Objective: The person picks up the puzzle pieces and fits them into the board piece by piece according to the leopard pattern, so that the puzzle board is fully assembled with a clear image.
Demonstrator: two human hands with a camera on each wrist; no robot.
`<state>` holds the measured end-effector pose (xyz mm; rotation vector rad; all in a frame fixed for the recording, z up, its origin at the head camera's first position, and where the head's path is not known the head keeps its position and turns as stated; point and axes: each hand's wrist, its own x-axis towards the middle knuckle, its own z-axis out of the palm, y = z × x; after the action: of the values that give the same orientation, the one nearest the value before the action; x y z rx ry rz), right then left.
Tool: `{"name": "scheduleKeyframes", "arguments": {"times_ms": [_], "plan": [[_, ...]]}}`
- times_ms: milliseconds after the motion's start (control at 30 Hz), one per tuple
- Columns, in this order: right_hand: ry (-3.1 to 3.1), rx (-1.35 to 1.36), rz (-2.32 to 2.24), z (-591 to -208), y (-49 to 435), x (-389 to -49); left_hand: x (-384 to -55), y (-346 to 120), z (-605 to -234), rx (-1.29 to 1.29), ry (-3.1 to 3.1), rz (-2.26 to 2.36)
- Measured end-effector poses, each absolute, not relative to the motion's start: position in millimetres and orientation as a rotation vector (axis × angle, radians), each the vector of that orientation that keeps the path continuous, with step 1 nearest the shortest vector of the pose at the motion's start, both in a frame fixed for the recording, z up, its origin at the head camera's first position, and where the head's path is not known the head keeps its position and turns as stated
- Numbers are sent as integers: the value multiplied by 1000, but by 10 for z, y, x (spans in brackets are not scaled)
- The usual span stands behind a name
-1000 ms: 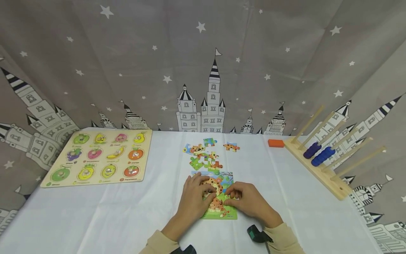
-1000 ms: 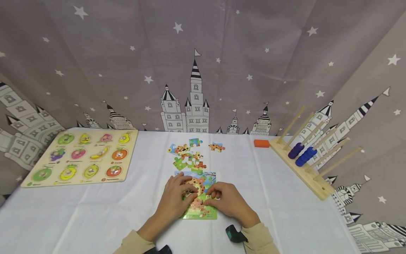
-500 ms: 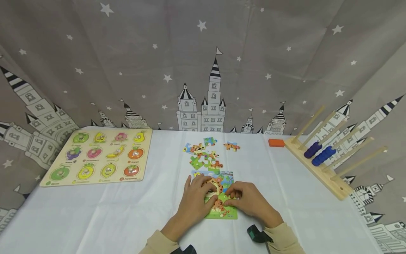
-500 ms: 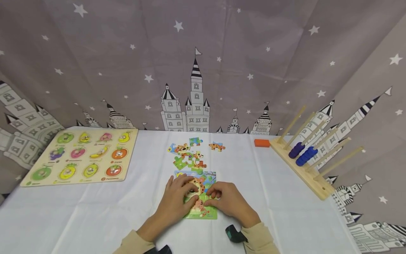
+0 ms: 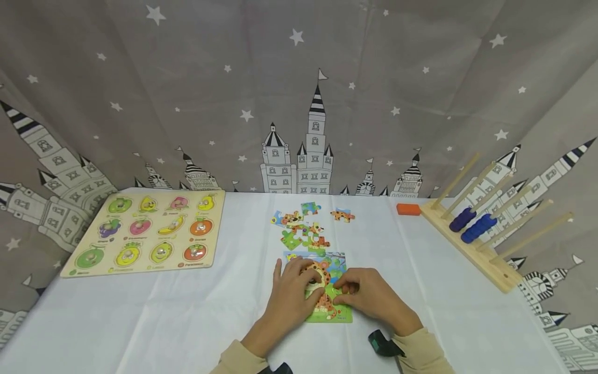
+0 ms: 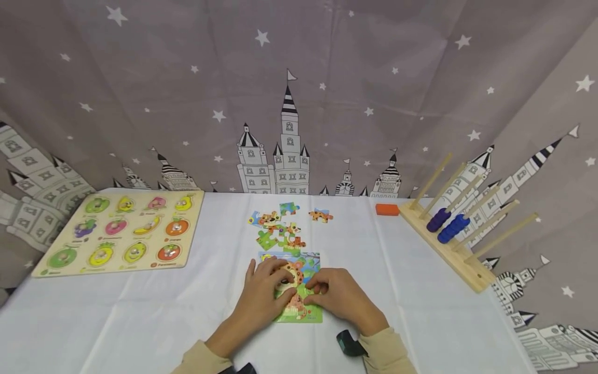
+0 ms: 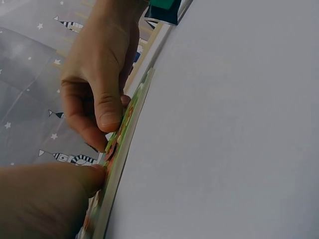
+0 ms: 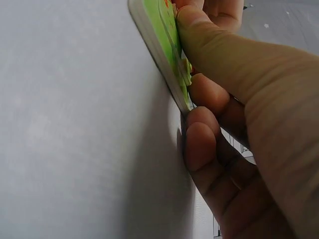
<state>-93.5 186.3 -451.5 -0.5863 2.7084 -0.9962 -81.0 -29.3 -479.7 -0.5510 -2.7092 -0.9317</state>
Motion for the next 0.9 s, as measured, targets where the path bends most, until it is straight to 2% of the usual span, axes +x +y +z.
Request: {"name": "scheduleKeyframes", "arguments": {"times_ms": [633,900], "plan": [[2738,-588,-949,-4491,1870,-959,-866,-166,-4786,-512,-2692,-780],[2726,-548,-947,-4512,1828,-943,-800,-292,-4787,-647,-2771,-801]]}}
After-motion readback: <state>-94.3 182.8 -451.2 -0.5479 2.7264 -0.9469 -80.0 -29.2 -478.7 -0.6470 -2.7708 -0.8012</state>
